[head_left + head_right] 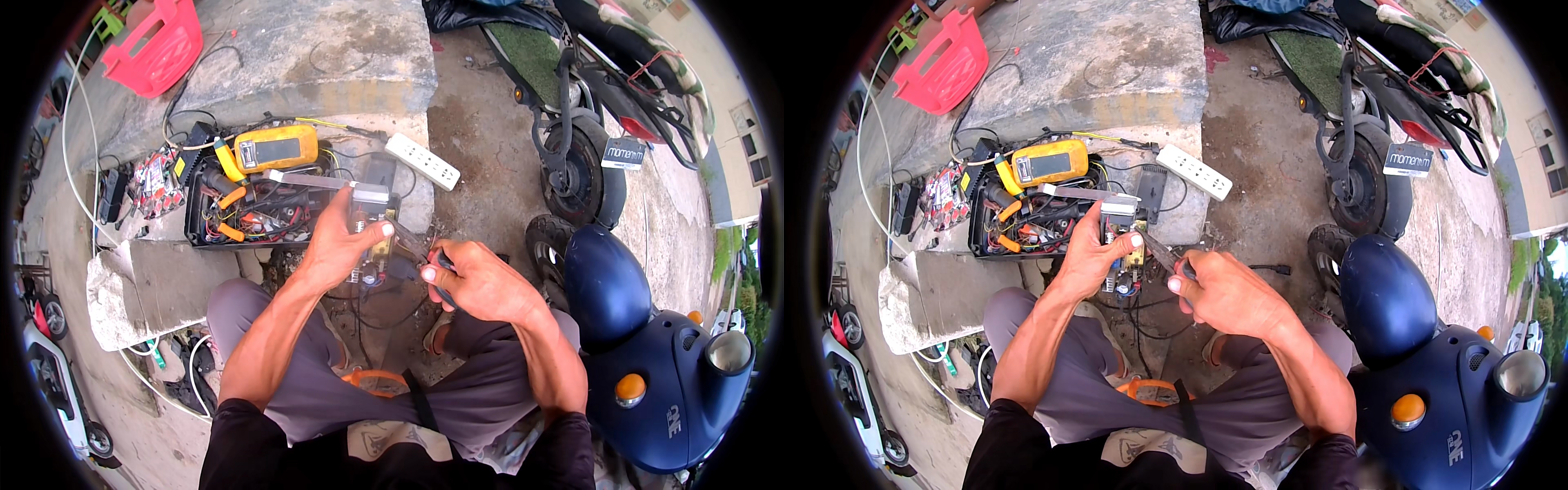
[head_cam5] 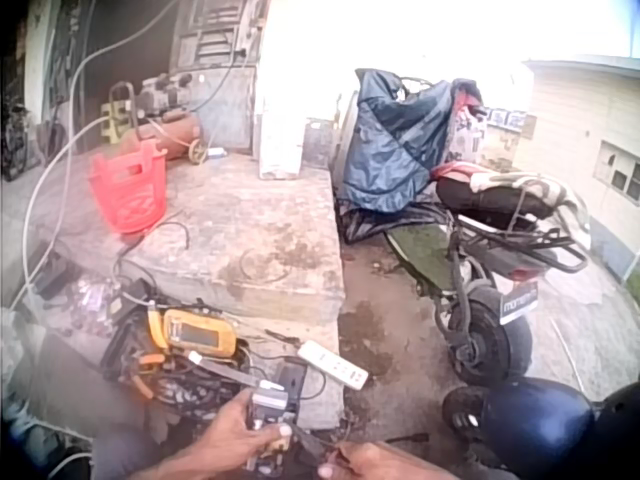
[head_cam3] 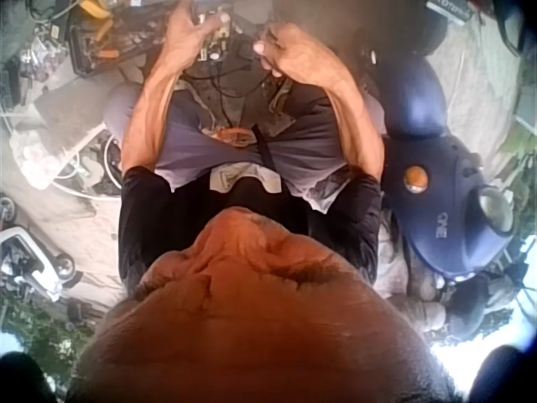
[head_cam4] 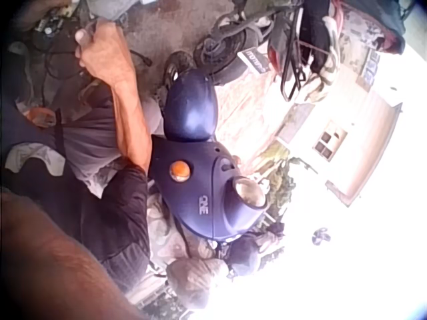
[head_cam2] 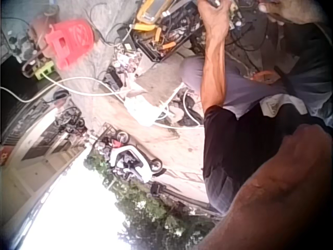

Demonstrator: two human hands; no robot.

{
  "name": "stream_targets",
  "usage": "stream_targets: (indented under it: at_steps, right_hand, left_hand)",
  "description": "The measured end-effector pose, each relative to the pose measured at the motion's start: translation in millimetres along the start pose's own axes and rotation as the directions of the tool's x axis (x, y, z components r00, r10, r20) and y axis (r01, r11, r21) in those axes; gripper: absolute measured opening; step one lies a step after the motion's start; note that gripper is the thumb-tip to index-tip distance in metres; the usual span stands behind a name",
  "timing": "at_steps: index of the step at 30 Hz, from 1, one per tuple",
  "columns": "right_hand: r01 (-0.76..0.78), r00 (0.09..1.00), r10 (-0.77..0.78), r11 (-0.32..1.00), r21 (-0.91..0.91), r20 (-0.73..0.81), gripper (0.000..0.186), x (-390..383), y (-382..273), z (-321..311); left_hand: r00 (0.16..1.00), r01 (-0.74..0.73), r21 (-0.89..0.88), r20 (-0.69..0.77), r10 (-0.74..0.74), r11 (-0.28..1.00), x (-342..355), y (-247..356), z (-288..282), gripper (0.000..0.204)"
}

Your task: The person connects wires to a circuit board by hand and uses a metal tool to adjust components. They handle a power strip and a multimeter casing while working on the electronics near motorcycles.

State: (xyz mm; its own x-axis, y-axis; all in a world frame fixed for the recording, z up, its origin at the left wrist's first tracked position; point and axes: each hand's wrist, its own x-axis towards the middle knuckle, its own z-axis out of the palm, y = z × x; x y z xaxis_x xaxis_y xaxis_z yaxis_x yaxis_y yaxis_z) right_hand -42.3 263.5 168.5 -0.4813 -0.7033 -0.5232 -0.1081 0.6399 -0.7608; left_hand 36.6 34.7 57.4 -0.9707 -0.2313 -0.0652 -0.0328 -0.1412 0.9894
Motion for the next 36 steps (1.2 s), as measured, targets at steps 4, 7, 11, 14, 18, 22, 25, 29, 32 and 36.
stream_targets:
  at_steps: [4, 7, 11, 14, 18, 22, 25, 29, 32, 36]
  right_hand:
    - [0.003, 1.000, -0.003, 1.000, 0.009, -0.001, 0.032, 0.3, 2.0, 0.3]
    - [-0.001, 1.000, 0.001, 1.000, 0.015, 0.001, 0.032, 0.8, 1.9, 0.6]
    - [-0.005, 1.000, 0.004, 1.000, 0.024, 0.002, 0.032, 0.6, 0.0, 0.5]
    - [-0.009, 1.000, 0.009, 0.999, 0.040, 0.006, 0.032, 0.9, 0.1, 0.4]
    - [0.003, 1.000, -0.003, 0.999, 0.040, 0.004, 0.031, 1.8, 3.2, 2.0]
    - [0.005, 1.000, -0.005, 1.000, 0.024, -0.002, 0.031, 1.7, 2.1, 2.8]
    - [0.010, 1.000, -0.010, 1.000, 0.002, -0.004, 0.030, 2.4, 2.9, 3.6]
    - [0.001, 1.000, -0.001, 0.999, 0.032, -0.010, 0.029, 3.5, 1.2, 2.8]
    - [0.041, 0.998, -0.038, 0.997, 0.068, -0.043, 0.030, 4.8, -0.9, -0.4]
    - [0.097, 0.995, -0.089, 0.979, 0.178, -0.054, 0.032, 1.5, -2.2, -10.1]
  left_hand:
    - [0.999, 0.042, 0.008, -0.001, -0.042, 0.999, -0.1, 1.4, -0.3, 0.048]
    - [0.999, 0.046, 0.025, -0.014, -0.045, 0.999, -0.7, 2.5, -0.2, 0.048]
    - [1.000, 0.015, 0.001, -0.011, -0.015, 1.000, -0.4, 2.2, 0.3, 0.048]
    - [1.000, 0.016, -0.001, -0.011, -0.016, 1.000, 0.2, 1.0, -0.6, 0.048]
    - [1.000, -0.018, 0.040, -0.024, 0.019, 0.999, -0.7, 1.0, -0.2, 0.048]
    - [1.000, 0.022, -0.017, -0.015, -0.023, 1.000, -2.0, 4.2, 0.8, 0.048]
    - [0.999, 0.029, 0.021, -0.029, -0.029, 0.999, -1.9, 2.7, 0.7, 0.048]
    - [0.998, 0.030, 0.026, -0.051, -0.028, 0.999, 2.4, 2.4, -0.6, 0.050]
    - [0.997, 0.049, 0.022, -0.065, -0.047, 0.999, 6.0, 9.6, 0.9, 0.052]
    - [0.998, 0.057, -0.096, -0.029, -0.060, 0.994, 5.6, 25.1, 0.1, 0.056]
